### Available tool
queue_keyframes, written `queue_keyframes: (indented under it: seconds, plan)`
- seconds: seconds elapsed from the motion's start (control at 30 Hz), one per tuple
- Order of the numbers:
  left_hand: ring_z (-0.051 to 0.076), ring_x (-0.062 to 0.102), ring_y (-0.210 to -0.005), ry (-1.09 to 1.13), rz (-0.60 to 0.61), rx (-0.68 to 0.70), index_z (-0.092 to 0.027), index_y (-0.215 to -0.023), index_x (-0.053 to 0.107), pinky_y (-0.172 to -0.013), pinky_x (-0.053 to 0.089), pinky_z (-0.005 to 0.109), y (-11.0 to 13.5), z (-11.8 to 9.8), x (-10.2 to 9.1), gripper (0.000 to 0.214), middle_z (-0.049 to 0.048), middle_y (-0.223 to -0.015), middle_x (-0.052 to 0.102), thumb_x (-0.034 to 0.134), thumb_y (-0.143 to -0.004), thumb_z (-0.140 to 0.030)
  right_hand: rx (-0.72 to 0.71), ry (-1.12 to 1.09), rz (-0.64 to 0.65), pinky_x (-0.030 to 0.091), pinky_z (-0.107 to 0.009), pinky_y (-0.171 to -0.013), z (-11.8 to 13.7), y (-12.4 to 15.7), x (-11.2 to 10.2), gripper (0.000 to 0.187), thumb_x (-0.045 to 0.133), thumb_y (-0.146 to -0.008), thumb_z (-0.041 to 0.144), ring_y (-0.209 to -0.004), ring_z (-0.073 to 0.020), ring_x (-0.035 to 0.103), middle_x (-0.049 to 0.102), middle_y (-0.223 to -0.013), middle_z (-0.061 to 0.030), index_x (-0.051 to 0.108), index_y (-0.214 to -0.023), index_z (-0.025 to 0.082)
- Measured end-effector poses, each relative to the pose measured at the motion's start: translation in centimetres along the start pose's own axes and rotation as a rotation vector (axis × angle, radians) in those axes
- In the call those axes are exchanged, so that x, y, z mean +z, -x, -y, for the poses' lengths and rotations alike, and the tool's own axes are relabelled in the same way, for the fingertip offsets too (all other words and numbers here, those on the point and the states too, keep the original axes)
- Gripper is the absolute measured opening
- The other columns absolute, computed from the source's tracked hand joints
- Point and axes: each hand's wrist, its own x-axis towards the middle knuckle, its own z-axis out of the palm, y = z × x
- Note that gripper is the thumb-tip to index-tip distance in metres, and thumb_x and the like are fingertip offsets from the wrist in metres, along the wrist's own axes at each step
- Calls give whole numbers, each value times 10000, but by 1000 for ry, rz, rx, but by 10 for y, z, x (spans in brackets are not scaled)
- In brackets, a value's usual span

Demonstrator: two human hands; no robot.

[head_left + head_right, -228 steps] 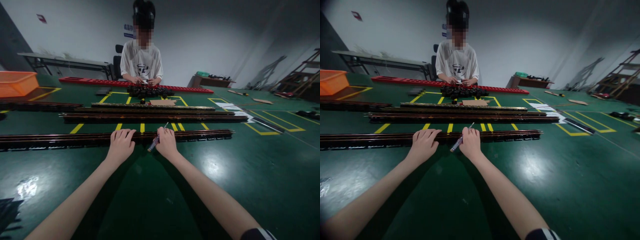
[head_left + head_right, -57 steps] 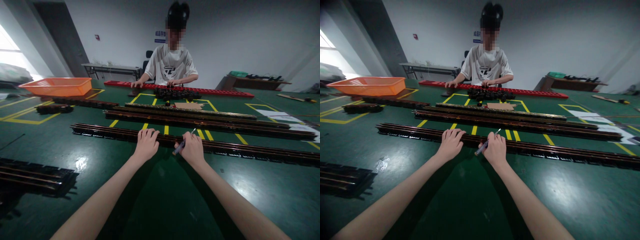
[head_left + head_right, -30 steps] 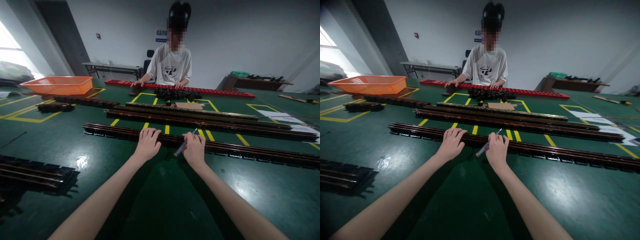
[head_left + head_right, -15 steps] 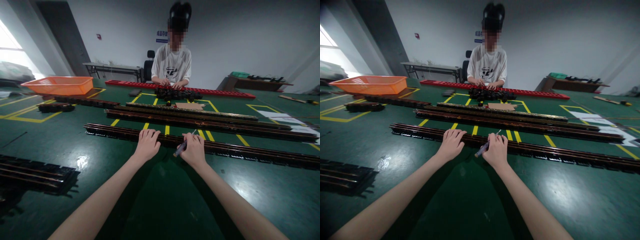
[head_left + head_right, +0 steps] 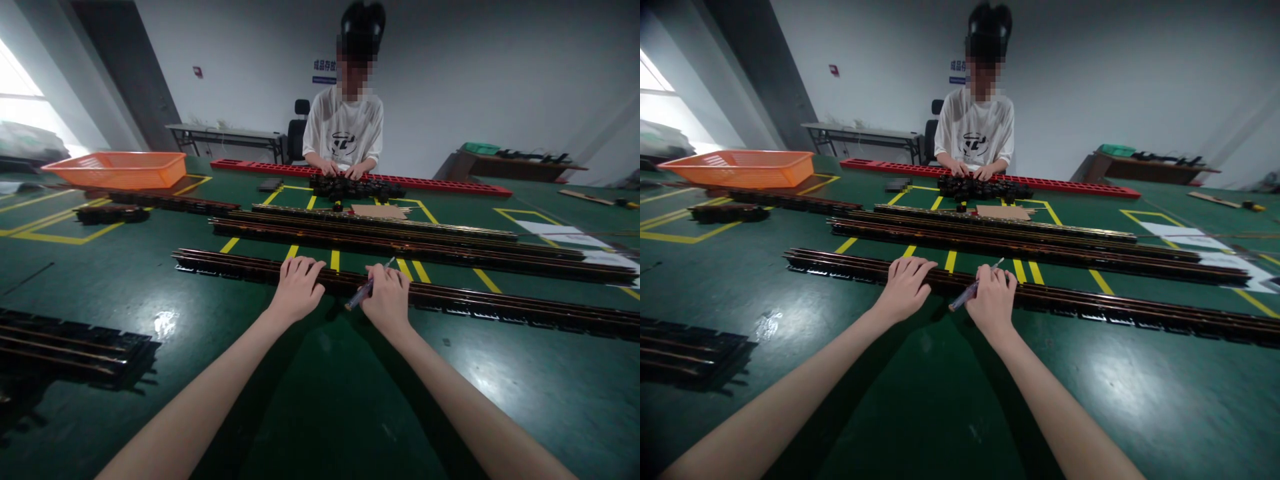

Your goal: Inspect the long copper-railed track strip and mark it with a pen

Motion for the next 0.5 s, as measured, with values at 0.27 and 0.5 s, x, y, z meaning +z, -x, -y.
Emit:
queue_keyframes:
  seconds: [0.27,0.5]
  plan:
    - [256,451,-1161,16,-6,3,-199,-1195,558,-1060,289,468,0,-2,-3,387,88,-1181,577,364,-864,-254,-27,10,-46,294,-379,-908,2,1,1,201,426,-695,11,-874,-251,561,672,-835,-90,465,-772,192]
    - [254,454,-1155,5,4,5,-177,-1205,556,-1065,282,478,0,0,-1,399,90,-1183,574,350,-873,-259,-45,15,-4,287,-407,-946,0,2,1,206,404,-751,9,-925,-271,578,687,-879,-106,489,-798,190]
